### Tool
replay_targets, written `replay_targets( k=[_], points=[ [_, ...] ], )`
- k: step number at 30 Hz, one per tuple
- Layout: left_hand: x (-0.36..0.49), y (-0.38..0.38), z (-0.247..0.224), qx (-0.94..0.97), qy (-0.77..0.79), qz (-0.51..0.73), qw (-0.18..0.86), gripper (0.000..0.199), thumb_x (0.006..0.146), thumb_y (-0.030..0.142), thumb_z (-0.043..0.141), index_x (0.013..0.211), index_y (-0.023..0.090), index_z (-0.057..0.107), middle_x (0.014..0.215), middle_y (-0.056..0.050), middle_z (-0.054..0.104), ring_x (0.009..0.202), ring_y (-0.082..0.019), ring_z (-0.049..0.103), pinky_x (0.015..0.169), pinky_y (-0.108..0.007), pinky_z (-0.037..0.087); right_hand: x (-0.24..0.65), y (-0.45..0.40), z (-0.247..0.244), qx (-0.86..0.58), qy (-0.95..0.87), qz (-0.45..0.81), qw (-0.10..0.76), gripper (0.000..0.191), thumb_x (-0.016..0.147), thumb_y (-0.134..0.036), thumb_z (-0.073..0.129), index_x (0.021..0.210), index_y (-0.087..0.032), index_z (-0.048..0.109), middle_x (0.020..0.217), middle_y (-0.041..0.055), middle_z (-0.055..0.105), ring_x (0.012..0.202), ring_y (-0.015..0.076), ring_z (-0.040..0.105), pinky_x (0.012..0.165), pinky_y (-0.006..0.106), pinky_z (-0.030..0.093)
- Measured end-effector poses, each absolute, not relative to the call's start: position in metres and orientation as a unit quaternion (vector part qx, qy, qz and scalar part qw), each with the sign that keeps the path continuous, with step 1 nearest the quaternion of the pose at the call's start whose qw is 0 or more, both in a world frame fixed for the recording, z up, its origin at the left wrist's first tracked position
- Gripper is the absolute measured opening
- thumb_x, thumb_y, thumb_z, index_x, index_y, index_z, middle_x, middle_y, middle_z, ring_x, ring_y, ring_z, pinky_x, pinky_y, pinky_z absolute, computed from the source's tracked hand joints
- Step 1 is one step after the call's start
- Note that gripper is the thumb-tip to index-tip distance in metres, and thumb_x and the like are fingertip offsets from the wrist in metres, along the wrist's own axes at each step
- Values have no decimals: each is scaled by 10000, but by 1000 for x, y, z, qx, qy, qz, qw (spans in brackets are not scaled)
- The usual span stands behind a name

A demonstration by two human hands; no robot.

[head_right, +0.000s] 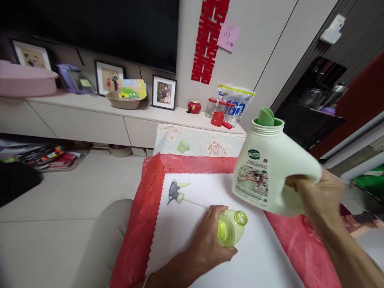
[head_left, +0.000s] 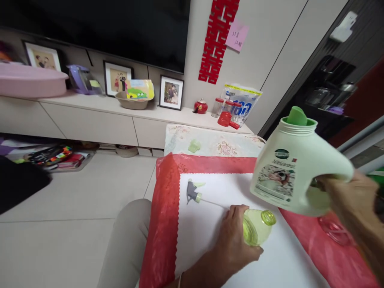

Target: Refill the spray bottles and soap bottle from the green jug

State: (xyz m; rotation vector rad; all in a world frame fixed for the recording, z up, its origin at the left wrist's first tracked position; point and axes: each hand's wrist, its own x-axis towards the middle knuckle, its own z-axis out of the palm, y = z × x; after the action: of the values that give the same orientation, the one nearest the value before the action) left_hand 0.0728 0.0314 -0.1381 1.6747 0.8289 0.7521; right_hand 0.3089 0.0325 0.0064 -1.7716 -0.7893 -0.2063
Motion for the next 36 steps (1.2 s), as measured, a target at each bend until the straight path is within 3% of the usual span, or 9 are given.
replay_targets(
  k=[4, 7, 9, 19, 24, 29, 36],
  points=[
    [73, 31, -136, 691, 357, 305, 550, 872, 438, 101, 804, 1242, 184, 477, 1211, -90, 532, 1143, -300, 497, 1035, -464, 415, 300, 72, -46, -734, -328, -30, 594, 99, 692, -137, 675, 729, -103, 589, 577, -42, 506, 483, 55, 433, 425, 155, 338],
    [75, 31, -137, 692, 363, 296, 549, 904, 416, 91, 812, 1246, 187, 466, 1217, -93, 527, 1142, -309, 495, 1033, -476, 414, 293, 97, -73, -726, -343, 8, 596, 235, 880, -209, 662, 723, -90, 534, 586, -62, 461, 487, 19, 409, 456, 118, 347],
    [76, 31, -140, 695, 363, 294, 547, 928, 398, 81, 811, 1248, 181, 455, 1222, -104, 523, 1145, -321, 495, 1035, -489, 415, 286, 110, -84, -718, -360, 33, 594, 289, 923, -260, 643, 722, -89, 526, 594, -62, 454, 496, 18, 412, 468, 119, 357],
    [77, 33, -148, 695, 358, 287, 553, 961, 391, 90, 812, 1266, 172, 424, 1241, -126, 531, 1167, -346, 500, 1060, -510, 404, 285, 132, -111, -697, -402, 119, 581, 318, 947, -348, 613, 755, -108, 531, 635, -42, 470, 531, 35, 423, 492, 142, 384],
    [74, 33, -142, 689, 362, 284, 560, 949, 420, 98, 812, 1276, 187, 414, 1251, -113, 525, 1191, -336, 492, 1080, -489, 389, 294, 124, -112, -671, -434, 208, 563, 234, 939, -321, 627, 888, -96, 590, 812, 3, 575, 690, 70, 540, 640, 196, 491],
    [71, 32, -137, 687, 371, 275, 561, 901, 460, 91, 774, 1271, 206, 399, 1234, -108, 536, 1178, -330, 503, 1051, -499, 407, 294, 112, -114, -611, -458, 284, 579, 247, 933, -309, 627, 1061, -104, 575, 950, 34, 594, 812, 106, 582, 746, 258, 521],
    [70, 32, -141, 697, 357, 301, 544, 849, 493, 95, 763, 1251, 253, 417, 1211, -74, 560, 1151, -314, 530, 977, -464, 455, 301, 97, -104, -608, -418, 283, 613, 279, 882, -371, 642, 952, -113, 562, 854, 16, 575, 710, 88, 534, 663, 222, 469]
  ],
)
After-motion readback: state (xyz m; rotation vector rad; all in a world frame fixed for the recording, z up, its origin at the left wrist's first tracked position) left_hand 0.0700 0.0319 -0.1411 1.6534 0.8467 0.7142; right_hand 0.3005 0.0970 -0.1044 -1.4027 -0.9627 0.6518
